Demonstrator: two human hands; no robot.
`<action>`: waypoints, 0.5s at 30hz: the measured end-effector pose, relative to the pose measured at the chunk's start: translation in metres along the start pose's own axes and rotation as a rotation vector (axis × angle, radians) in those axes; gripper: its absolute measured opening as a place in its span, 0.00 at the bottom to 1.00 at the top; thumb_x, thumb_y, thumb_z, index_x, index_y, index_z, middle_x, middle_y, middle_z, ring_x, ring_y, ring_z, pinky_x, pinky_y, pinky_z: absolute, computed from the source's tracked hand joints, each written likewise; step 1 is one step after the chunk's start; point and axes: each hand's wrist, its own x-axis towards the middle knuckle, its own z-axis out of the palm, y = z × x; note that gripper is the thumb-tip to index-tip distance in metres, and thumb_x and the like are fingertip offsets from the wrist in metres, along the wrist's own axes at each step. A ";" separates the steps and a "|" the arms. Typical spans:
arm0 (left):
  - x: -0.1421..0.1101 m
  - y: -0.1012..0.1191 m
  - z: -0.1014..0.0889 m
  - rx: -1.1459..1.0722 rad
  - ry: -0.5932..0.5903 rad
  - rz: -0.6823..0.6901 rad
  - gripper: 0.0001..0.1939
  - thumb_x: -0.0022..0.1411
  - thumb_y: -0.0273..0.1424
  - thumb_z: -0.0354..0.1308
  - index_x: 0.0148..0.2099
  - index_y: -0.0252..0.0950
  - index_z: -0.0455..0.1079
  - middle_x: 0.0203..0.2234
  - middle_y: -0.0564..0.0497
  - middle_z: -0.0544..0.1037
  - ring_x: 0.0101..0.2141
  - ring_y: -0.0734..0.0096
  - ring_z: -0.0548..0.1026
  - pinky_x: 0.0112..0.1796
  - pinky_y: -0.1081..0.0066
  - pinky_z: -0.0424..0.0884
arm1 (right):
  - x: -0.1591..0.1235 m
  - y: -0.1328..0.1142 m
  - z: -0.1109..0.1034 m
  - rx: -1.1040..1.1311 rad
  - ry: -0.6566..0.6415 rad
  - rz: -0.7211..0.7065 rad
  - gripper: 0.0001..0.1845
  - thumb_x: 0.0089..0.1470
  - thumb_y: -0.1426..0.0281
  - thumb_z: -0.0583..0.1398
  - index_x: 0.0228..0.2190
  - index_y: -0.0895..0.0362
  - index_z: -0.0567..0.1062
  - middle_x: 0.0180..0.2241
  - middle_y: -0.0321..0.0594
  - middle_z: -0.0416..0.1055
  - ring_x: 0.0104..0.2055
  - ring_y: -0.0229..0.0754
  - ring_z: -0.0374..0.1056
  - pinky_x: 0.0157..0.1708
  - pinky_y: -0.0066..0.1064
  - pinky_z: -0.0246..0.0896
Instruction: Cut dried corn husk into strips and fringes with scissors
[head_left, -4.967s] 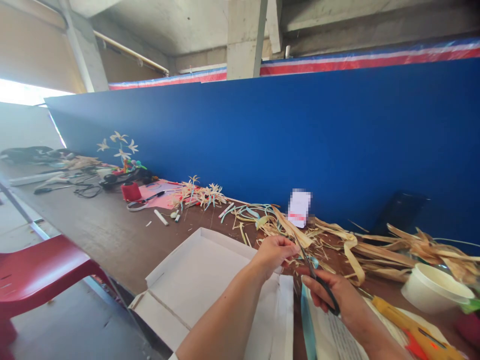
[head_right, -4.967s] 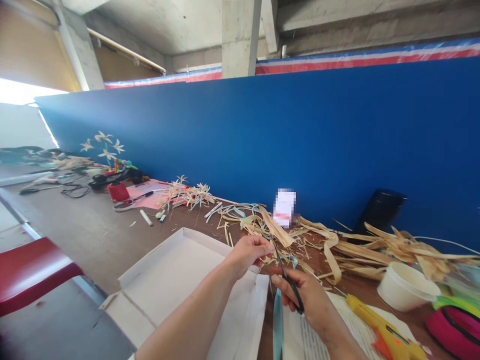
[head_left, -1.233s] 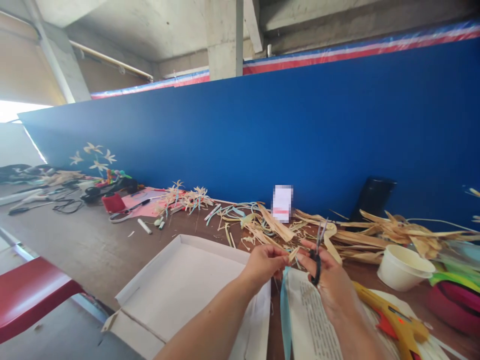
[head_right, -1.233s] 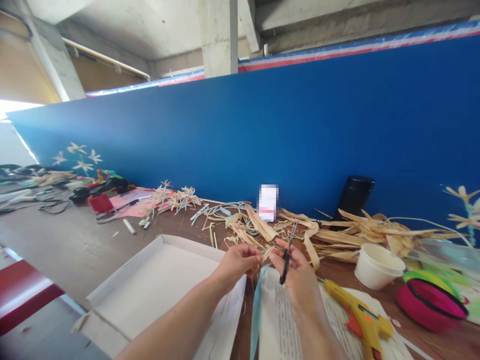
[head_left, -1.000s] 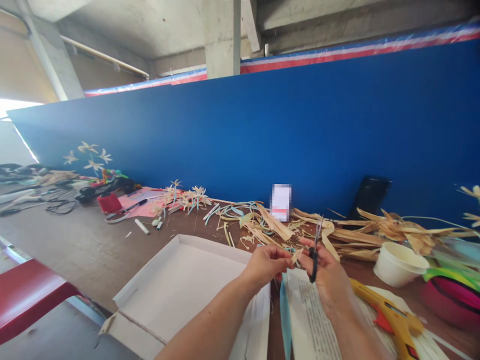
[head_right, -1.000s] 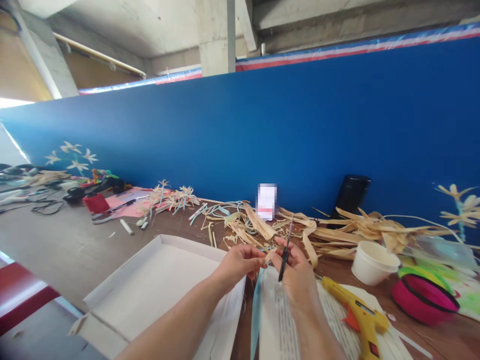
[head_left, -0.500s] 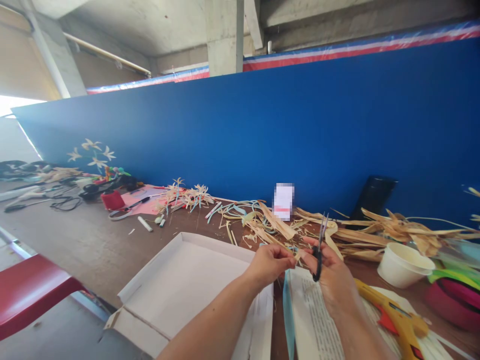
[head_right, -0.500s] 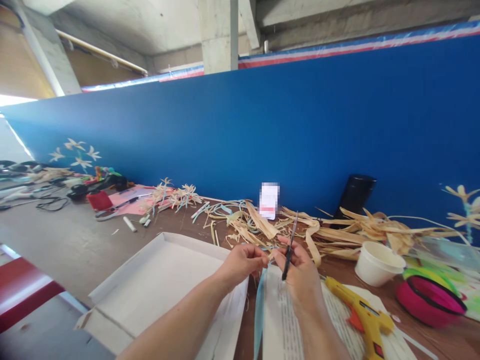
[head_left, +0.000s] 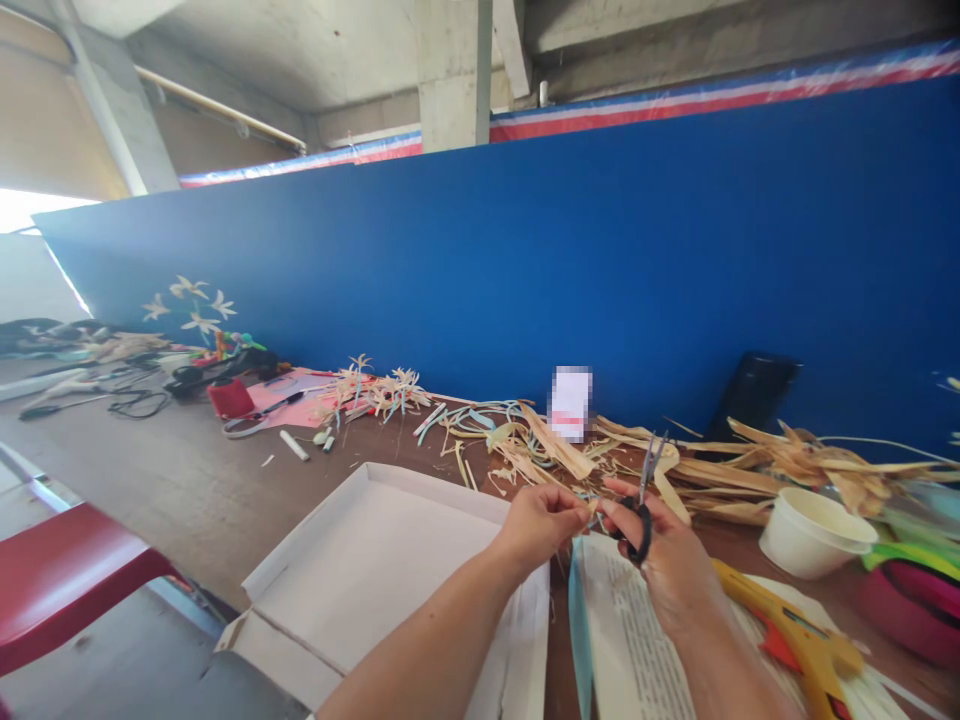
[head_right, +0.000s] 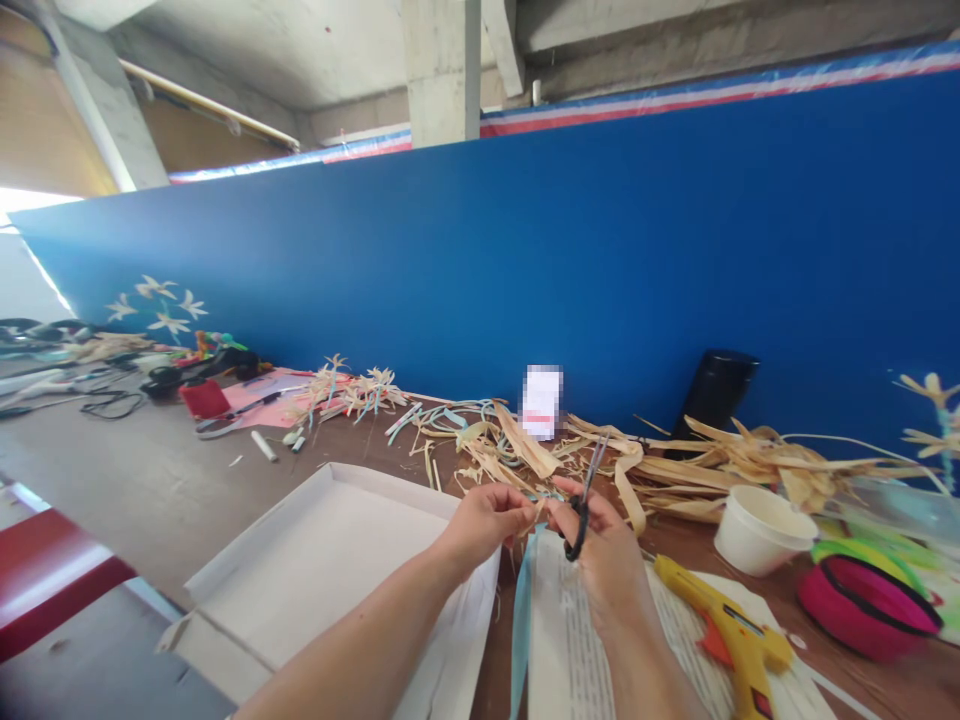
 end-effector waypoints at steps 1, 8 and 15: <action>0.000 0.000 0.000 -0.001 0.004 -0.002 0.16 0.43 0.40 0.63 0.26 0.31 0.67 0.16 0.56 0.68 0.17 0.83 0.60 0.20 0.78 0.56 | 0.000 0.000 0.000 0.004 0.003 -0.004 0.25 0.36 0.68 0.67 0.42 0.55 0.75 0.22 0.33 0.70 0.24 0.37 0.63 0.19 0.25 0.51; 0.001 -0.001 0.000 0.008 -0.007 -0.009 0.16 0.43 0.40 0.63 0.27 0.32 0.67 0.18 0.55 0.69 0.17 0.83 0.61 0.20 0.78 0.56 | -0.002 -0.003 0.002 0.024 -0.048 -0.006 0.27 0.32 0.69 0.69 0.40 0.54 0.75 0.21 0.29 0.70 0.20 0.34 0.58 0.20 0.26 0.51; 0.001 -0.002 0.000 -0.010 -0.043 -0.024 0.13 0.45 0.37 0.62 0.28 0.31 0.68 0.20 0.53 0.72 0.17 0.82 0.63 0.21 0.77 0.60 | 0.000 0.000 0.001 -0.001 -0.036 -0.018 0.26 0.35 0.71 0.67 0.41 0.53 0.73 0.23 0.30 0.72 0.24 0.36 0.64 0.27 0.28 0.57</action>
